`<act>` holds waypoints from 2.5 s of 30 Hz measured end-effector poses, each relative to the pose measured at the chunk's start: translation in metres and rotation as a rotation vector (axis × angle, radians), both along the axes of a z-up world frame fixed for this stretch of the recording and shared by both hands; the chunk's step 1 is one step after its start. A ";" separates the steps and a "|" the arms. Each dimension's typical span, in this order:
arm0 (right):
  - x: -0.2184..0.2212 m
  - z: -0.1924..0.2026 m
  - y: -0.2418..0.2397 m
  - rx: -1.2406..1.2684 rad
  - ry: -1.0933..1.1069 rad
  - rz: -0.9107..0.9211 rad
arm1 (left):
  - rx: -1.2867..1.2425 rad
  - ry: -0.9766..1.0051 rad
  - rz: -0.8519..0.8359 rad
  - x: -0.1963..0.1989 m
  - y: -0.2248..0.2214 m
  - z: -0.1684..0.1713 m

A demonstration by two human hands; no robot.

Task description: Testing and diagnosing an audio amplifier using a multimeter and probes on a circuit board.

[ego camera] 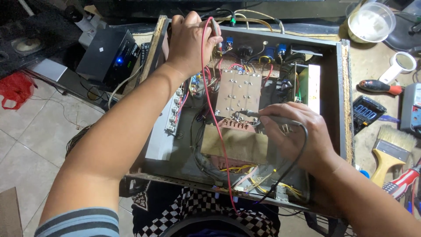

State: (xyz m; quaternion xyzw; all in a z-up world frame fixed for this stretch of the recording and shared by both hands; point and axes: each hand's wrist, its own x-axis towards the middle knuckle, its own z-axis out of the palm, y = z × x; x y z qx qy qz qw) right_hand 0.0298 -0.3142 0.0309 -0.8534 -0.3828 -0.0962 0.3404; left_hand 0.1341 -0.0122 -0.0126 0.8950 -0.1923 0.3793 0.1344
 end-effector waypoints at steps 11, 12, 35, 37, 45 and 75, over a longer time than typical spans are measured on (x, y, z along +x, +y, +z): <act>0.001 -0.001 0.007 -0.148 0.054 0.006 | -0.017 0.011 0.021 0.001 0.000 -0.001; 0.001 -0.001 0.007 -0.149 0.053 0.005 | -0.017 0.009 0.020 0.001 0.001 -0.001; 0.002 -0.010 0.002 -0.099 -0.139 0.042 | 0.208 -0.121 0.021 0.002 0.006 -0.005; 0.006 -0.024 -0.002 -0.017 -0.167 0.045 | 0.231 -0.095 0.020 0.010 0.010 -0.010; 0.009 -0.028 -0.003 0.042 -0.175 0.084 | 0.215 -0.014 0.082 0.008 0.011 -0.013; 0.009 -0.025 0.001 0.058 -0.172 0.147 | 0.152 -0.116 0.105 0.014 0.006 -0.015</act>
